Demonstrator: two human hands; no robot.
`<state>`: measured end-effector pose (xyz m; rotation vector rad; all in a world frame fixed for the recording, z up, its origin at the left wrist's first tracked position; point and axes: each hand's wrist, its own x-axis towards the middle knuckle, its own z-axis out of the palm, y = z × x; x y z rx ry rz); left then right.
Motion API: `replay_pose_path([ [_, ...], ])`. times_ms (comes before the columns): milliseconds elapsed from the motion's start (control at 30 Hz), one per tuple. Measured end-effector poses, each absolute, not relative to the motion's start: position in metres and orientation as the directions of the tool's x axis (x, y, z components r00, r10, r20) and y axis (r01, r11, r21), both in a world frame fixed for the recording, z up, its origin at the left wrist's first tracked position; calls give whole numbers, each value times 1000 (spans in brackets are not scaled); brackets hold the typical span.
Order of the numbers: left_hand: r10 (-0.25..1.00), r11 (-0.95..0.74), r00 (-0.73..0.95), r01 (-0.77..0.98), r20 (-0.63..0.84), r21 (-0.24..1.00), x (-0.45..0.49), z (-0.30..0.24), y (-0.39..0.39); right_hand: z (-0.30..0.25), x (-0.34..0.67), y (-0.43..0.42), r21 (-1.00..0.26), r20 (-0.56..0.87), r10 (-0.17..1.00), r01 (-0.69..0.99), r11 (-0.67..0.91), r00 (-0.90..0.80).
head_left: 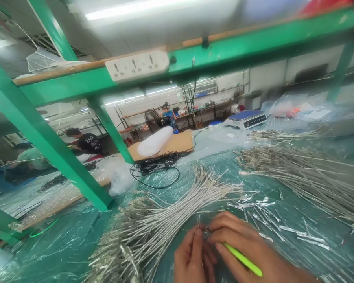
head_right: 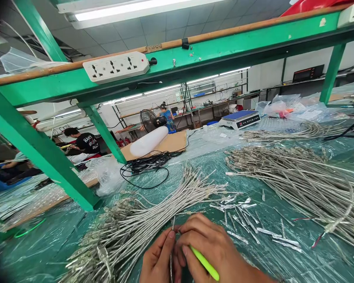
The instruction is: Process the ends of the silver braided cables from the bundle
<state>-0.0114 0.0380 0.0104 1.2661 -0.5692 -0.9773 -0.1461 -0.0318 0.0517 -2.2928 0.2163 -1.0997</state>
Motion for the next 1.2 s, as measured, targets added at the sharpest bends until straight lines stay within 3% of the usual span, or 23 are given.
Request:
replay_pose_path([
  [133,-863,9,487,273,-130,962,-15,11,39,43,-146,-37,-568,655,-406,61,-821,638],
  [300,-859,-4,490,284,-149,959,-16,15,39,31,-148,-47,-595,669,-536,-60,-801,515],
  [600,-874,31,448,441,-190,897,-7,6,37,50,-147,-34,-571,691,-359,169,-803,627],
  [1000,-905,3,360,538,-227,843,-8,7,38,49,-147,-35,-583,697,-384,166,-795,606],
  [1200,-904,-16,364,491,-222,871,-6,10,39,48,-145,-35,-600,685,-445,99,-794,577],
])
